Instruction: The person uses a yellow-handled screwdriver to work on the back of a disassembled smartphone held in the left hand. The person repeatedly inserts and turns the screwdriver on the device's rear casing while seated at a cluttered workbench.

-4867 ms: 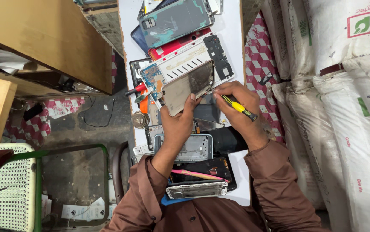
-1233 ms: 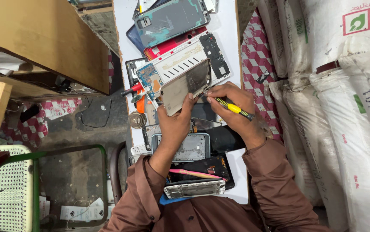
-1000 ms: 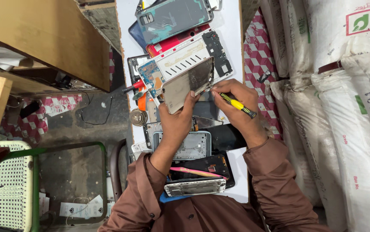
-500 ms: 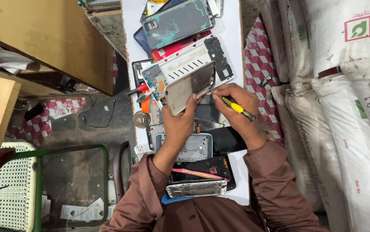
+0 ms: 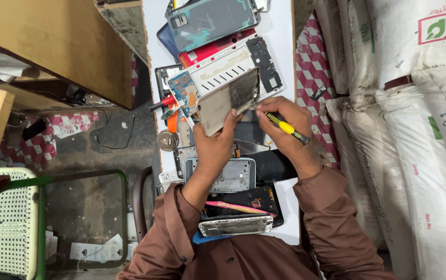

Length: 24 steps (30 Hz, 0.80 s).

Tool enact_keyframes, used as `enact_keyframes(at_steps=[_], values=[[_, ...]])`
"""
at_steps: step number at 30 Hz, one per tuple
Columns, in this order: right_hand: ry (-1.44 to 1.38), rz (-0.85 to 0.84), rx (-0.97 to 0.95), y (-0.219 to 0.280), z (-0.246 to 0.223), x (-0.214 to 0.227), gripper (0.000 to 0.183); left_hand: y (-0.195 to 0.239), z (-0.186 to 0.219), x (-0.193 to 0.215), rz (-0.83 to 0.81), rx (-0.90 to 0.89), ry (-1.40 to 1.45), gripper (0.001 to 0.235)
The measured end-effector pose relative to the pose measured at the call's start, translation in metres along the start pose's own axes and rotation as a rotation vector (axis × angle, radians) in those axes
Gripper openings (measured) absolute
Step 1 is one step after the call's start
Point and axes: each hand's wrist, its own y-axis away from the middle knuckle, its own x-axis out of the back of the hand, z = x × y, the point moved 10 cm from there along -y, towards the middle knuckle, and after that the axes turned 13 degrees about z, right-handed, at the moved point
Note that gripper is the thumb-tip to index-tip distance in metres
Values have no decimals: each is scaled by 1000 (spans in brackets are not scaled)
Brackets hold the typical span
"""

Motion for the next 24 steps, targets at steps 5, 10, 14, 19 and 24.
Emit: enact_keyframes(at_steps=[5,10,14,19,24], values=[[22,39,-11,-5,-8,3,9,0,4,-3,-5,-6,19,24],[-12,-17,42,-7,-21,-1,10,1,6,-3,-1,3,7,25],[-34,-22,28,-2,-10,-4,9,1,2,0,1,14,7,24],[36,63,-23,-1,1,3,10,2,9,-3,-5,-24,0,23],[-19,11,55,-3,-11,1,10,2,11,-3,1,-7,-13,24]])
